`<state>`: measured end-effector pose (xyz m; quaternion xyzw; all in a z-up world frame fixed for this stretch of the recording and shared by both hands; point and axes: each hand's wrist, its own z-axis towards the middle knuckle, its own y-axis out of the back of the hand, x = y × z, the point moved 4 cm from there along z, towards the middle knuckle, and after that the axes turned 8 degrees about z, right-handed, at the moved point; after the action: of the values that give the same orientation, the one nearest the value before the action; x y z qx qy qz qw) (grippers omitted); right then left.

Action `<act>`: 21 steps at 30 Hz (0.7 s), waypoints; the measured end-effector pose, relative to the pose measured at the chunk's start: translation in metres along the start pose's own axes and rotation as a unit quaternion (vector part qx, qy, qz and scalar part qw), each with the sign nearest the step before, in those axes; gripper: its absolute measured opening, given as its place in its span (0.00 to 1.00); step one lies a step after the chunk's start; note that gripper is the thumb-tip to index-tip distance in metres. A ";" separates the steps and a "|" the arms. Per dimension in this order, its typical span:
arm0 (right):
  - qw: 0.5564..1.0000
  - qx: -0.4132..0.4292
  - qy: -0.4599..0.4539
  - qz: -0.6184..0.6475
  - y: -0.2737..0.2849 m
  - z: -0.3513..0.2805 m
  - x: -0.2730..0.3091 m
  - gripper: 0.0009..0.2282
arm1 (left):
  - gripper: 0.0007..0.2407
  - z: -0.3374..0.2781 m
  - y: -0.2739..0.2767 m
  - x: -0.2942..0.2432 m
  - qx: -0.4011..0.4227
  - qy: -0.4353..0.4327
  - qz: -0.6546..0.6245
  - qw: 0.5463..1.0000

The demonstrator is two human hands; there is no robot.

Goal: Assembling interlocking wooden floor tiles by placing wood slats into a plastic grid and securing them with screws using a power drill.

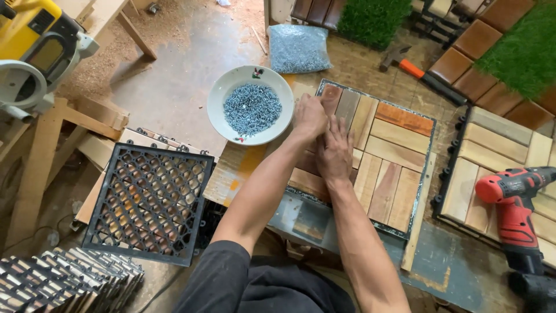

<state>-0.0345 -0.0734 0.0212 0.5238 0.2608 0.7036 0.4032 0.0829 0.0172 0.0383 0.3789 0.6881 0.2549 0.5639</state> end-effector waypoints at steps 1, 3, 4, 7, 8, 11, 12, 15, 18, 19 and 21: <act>1.000 -0.002 0.000 0.000 0.002 0.003 0.004 0.17 | 0.18 0.003 0.002 -0.002 -0.001 -0.002 0.001 1.000; 0.999 0.031 -0.029 0.008 0.001 -0.001 0.009 0.21 | 0.18 0.001 0.001 -0.001 0.002 -0.028 0.027 0.999; 0.999 0.038 -0.031 0.009 -0.001 -0.006 0.007 0.21 | 0.18 0.000 -0.003 0.006 0.007 -0.023 0.027 0.999; 0.999 0.017 -0.031 -0.017 -0.002 0.005 0.008 0.20 | 0.09 0.009 0.006 0.004 -0.013 -0.069 -0.016 0.997; 0.999 0.022 -0.039 -0.022 0.000 0.008 0.012 0.21 | 0.09 0.007 0.010 0.001 -0.020 -0.079 -0.017 0.997; 0.999 0.013 -0.043 -0.012 0.000 0.003 0.012 0.20 | 0.09 0.012 0.000 0.008 -0.014 -0.087 0.005 0.996; 0.999 -0.009 -0.033 -0.001 0.002 0.005 0.010 0.18 | 0.09 0.019 -0.004 0.009 -0.011 -0.094 0.028 0.995; 0.996 -0.087 0.015 -0.018 0.009 0.003 0.024 0.13 | 0.09 0.041 -0.020 0.023 0.009 -0.084 0.059 0.995; 0.990 -0.126 0.042 -0.046 0.005 0.001 0.023 0.11 | 0.14 0.071 -0.044 0.038 -0.007 -0.085 0.060 0.995; 0.990 -0.124 0.045 -0.045 0.006 -0.001 0.022 0.11 | 0.14 0.055 -0.027 0.017 -0.009 -0.082 0.058 0.995; 0.991 -0.126 0.049 -0.014 0.009 -0.004 0.019 0.10 | 0.16 0.021 0.006 -0.031 -0.030 -0.130 0.192 0.972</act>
<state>-0.0429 -0.0620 0.0366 0.4303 0.1969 0.7497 0.4626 0.1072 -0.0066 0.0560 0.5163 0.5156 0.3275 0.6002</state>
